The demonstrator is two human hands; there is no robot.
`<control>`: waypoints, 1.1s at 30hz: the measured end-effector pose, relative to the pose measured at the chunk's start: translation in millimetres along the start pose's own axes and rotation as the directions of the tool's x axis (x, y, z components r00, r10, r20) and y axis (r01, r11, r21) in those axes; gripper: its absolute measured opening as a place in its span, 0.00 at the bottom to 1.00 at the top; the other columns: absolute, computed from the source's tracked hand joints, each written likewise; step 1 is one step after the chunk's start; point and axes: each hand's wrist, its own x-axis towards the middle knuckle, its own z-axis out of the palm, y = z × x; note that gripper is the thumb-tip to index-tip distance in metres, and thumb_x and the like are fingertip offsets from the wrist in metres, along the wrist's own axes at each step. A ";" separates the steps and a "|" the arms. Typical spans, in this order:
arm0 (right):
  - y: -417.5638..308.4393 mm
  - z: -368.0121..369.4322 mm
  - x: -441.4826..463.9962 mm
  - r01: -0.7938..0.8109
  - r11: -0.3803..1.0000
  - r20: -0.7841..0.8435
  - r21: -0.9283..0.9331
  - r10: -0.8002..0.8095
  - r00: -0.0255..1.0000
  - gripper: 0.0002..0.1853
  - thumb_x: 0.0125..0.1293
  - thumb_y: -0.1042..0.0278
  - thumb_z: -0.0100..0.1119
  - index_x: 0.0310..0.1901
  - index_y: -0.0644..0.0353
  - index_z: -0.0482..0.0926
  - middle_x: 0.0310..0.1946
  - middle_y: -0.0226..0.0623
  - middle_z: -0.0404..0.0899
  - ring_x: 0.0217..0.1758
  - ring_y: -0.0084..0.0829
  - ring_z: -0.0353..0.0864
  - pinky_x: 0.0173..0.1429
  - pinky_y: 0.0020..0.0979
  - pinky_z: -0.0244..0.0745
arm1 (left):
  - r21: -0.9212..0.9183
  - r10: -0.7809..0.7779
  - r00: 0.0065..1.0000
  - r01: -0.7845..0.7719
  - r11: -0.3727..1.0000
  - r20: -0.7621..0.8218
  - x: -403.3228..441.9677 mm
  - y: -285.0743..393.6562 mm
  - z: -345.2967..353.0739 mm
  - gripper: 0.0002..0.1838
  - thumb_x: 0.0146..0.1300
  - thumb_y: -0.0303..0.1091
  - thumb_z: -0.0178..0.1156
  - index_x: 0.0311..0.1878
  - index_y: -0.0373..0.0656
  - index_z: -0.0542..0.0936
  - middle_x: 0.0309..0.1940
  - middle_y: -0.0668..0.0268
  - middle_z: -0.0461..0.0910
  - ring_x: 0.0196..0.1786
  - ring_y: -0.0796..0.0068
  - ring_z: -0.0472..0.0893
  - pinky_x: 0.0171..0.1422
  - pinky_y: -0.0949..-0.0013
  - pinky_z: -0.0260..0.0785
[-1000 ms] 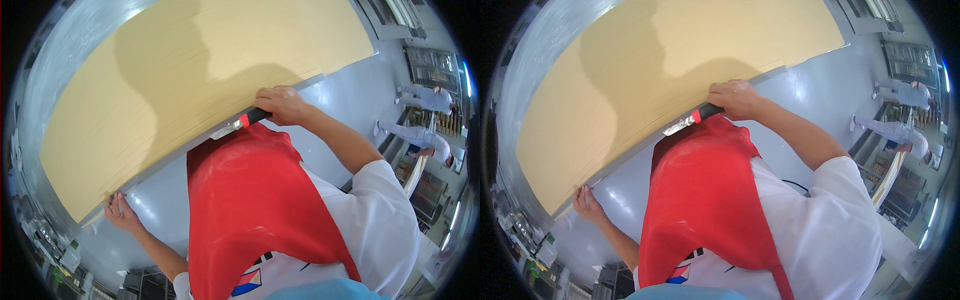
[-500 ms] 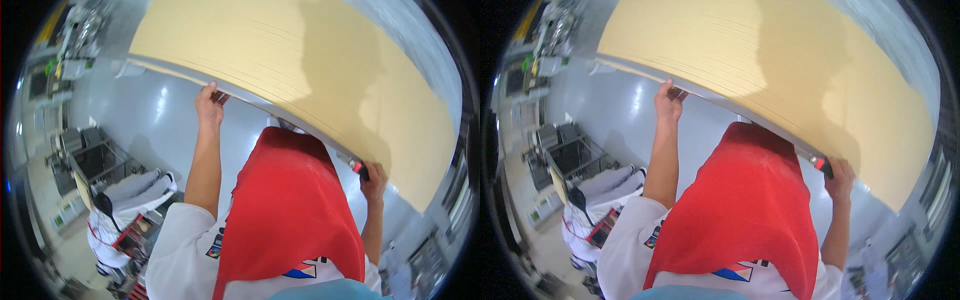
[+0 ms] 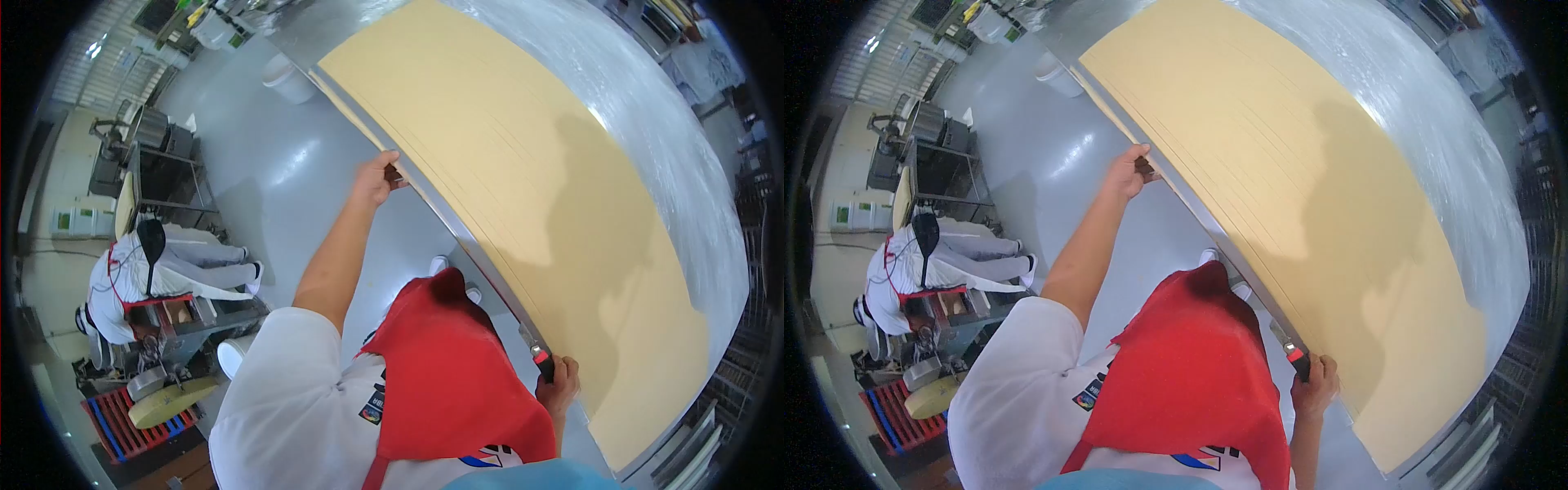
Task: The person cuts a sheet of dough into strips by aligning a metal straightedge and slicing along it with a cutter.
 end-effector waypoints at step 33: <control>-81.0 7.1 161.3 0.061 0.996 0.052 0.064 -0.064 0.997 0.24 0.62 0.78 0.64 0.61 0.63 0.81 0.34 0.43 0.77 0.35 0.44 0.78 0.41 0.42 0.75 | 0.037 -0.085 0.996 0.086 0.996 -0.027 28.4 40.9 -33.9 0.19 0.62 0.41 0.74 0.47 0.35 0.86 0.36 0.64 0.84 0.33 0.71 0.81 0.36 0.64 0.78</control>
